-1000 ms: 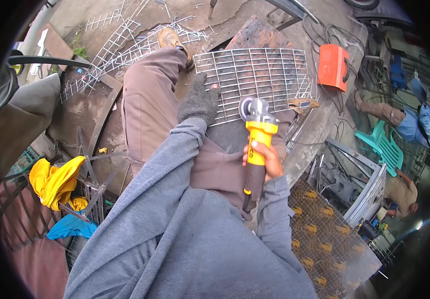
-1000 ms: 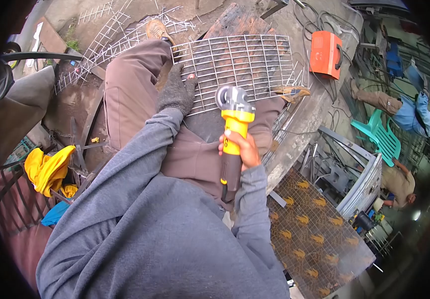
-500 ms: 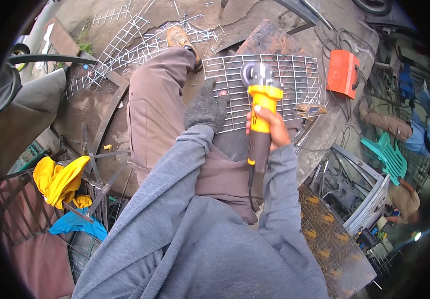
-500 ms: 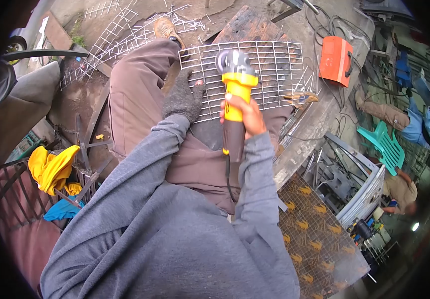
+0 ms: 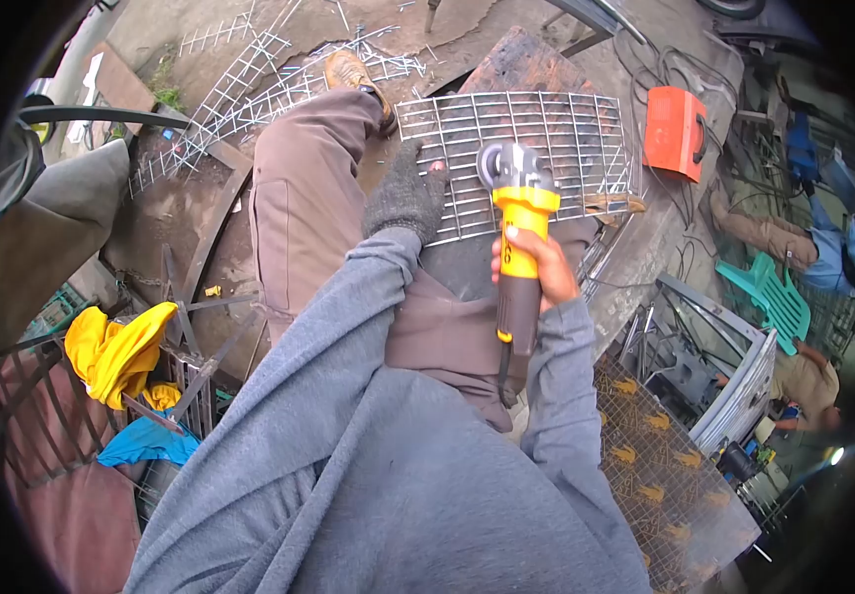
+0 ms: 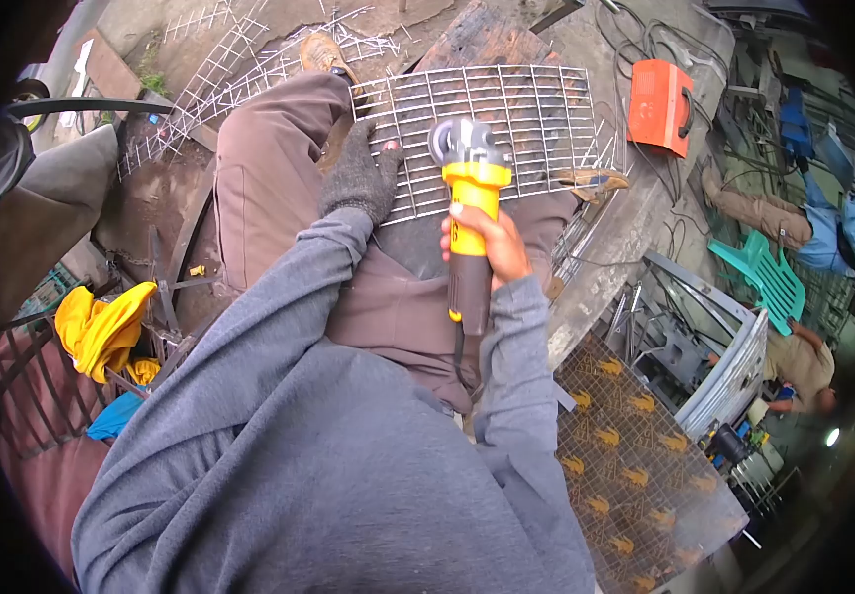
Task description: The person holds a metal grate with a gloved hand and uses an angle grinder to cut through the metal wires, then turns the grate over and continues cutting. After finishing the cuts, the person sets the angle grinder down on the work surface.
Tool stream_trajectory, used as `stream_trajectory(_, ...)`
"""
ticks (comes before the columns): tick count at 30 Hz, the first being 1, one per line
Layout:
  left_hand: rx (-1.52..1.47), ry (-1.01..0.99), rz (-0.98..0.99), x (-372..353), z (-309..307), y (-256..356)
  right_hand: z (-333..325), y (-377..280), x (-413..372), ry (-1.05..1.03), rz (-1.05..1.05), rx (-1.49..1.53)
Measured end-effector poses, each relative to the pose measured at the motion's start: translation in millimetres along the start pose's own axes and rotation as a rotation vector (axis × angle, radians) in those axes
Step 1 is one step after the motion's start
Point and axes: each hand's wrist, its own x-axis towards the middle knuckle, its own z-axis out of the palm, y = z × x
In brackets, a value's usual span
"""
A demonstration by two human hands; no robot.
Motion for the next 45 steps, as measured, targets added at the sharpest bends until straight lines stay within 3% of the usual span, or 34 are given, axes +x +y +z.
stream_trajectory(9, -0.055, 0.065, 0.063, 3, 7, -8, -15, 63, -94, 0.198, 0.058, -0.010)
stream_trajectory(12, -0.056, 0.080, 0.066, 2, 9, -9, -20, 65, -95, 0.333, -0.045, -0.233)
stream_trajectory(14, -0.031, 0.098, 0.063, 2, 10, -9, -32, 69, -84, 0.512, -0.389, -0.745)
stream_trajectory(20, -0.013, 0.078, 0.037, 0, 5, -5, -28, 54, -70, 0.551, -0.312, -0.947)
stream_trajectory(23, 0.057, 0.010, 0.020, -4, -3, 0, -33, 58, -59, 0.509, -0.333, -0.788)
stream_trajectory(26, 0.054, 0.019, 0.016, -4, -3, 2, -34, 49, -51, 0.333, -0.345, -0.760)
stream_trajectory(30, -0.040, 0.078, 0.052, 5, 10, -12, -36, 45, -45, 0.293, -0.314, -0.838)
stream_trajectory(32, 0.025, 0.107, 0.079, 6, 12, -12, -38, 44, -42, 0.392, -0.278, -0.723)
stream_trajectory(36, 0.013, 0.075, 0.045, 2, 9, -8, -42, 42, -39, 0.370, -0.283, -0.723)
stream_trajectory(39, -0.024, 0.076, 0.040, 4, 8, -9, -33, 38, -45, 0.293, -0.341, -0.896)
stream_trajectory(41, 0.006, 0.078, 0.039, 3, 8, -8, -36, 46, -43, 0.396, -0.291, -0.670)
stream_trajectory(45, 0.008, 0.089, 0.056, -3, 2, -3, -21, 37, -39, 0.390, -0.179, -0.567)
